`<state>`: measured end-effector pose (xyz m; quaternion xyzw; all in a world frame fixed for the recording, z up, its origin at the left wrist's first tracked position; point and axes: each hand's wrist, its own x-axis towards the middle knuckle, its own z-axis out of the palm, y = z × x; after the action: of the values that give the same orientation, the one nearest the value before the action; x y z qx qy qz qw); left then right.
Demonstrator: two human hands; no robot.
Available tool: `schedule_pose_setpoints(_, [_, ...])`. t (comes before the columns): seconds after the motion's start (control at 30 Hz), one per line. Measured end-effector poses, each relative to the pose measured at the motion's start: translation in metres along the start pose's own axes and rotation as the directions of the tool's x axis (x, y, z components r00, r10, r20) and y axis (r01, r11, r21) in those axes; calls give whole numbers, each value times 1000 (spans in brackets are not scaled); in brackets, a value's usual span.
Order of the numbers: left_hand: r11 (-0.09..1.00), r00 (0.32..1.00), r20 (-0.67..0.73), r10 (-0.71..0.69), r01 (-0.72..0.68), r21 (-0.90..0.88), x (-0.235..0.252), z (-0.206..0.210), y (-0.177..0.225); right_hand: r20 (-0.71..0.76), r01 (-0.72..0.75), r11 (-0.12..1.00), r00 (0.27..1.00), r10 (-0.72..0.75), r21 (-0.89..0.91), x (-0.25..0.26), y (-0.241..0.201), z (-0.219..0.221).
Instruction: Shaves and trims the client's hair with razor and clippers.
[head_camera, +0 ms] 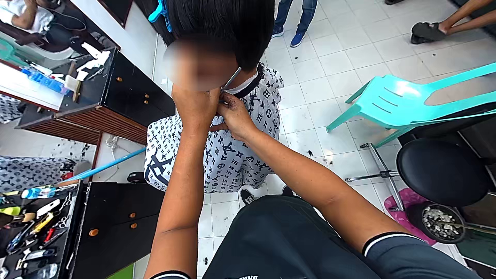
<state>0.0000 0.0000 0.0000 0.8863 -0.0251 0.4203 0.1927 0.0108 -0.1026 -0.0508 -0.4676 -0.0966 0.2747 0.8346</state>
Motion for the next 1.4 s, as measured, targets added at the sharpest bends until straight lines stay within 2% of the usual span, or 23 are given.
schedule_pose_setpoints(0.13, [1000, 1000, -2, 12, -12, -10, 0, 0, 0, -42, -92, 989, 994, 98, 118, 0, 2, -7])
schedule_pose_setpoints(0.27, [1000, 1000, -1, 9, -9, 0, 0, 1, 1, -27, -73, 996, 997, 74, 50, -5, -3, -4])
schedule_pose_setpoints(0.4, [1000, 1000, -8, 12, -12, 7, -1, 1, 2, -25, -120, 984, 992, 124, 129, -4, -3, -11])
schedule_pose_setpoints(0.53, [1000, 1000, -4, 9, -9, 17, -1, 1, 2, -22, -110, 987, 993, 114, 114, -6, -3, -11])
schedule_pose_setpoints(0.67, [999, 1000, -4, 10, -10, 32, -1, 1, 3, -12, -141, 974, 989, 145, 176, -9, -7, -15])
schedule_pose_setpoints(0.73, [999, 1000, 0, 16, -16, 32, -3, 0, 6, -29, -101, 987, 994, 106, 121, -19, -9, -20])
schedule_pose_setpoints(0.83, [998, 997, 48, 56, -55, -22, -11, -2, 18, -16, 80, 993, 997, -82, -82, -50, -7, -39])
schedule_pose_setpoints(0.9, [993, 983, 146, 115, -110, -47, -20, 5, 25, 17, 196, 956, 980, -197, -219, -73, -6, -63])
schedule_pose_setpoints(0.97, [990, 949, 279, 144, -138, -44, -27, 20, 27, 1, 254, 936, 965, -261, -245, -89, -4, -87])
schedule_pose_setpoints(1.07, [994, 894, 440, 87, -106, 18, -30, 40, 27, -41, 317, 911, 940, -339, -264, -107, -7, -120])
schedule_pose_setpoints(1.13, [995, 869, 494, 28, -73, 72, -31, 47, 25, -38, 356, 883, 922, -385, -306, -120, -10, -139])
schedule_pose_setpoints(1.27, [996, 898, 440, 28, -61, 60, -49, 44, 27, 48, 423, 769, 887, -459, -479, -156, -16, -173])
schedule_pose_setpoints(1.33, [1000, 915, 404, 9, -11, 3, -64, 34, 39, 126, 442, 658, 874, -470, -609, -176, -19, -186])
schedule_pose_setpoints(1.4, [991, 927, 374, -21, 69, -115, -82, 24, 55, 204, 427, 545, 884, -421, -721, -196, -19, -198])
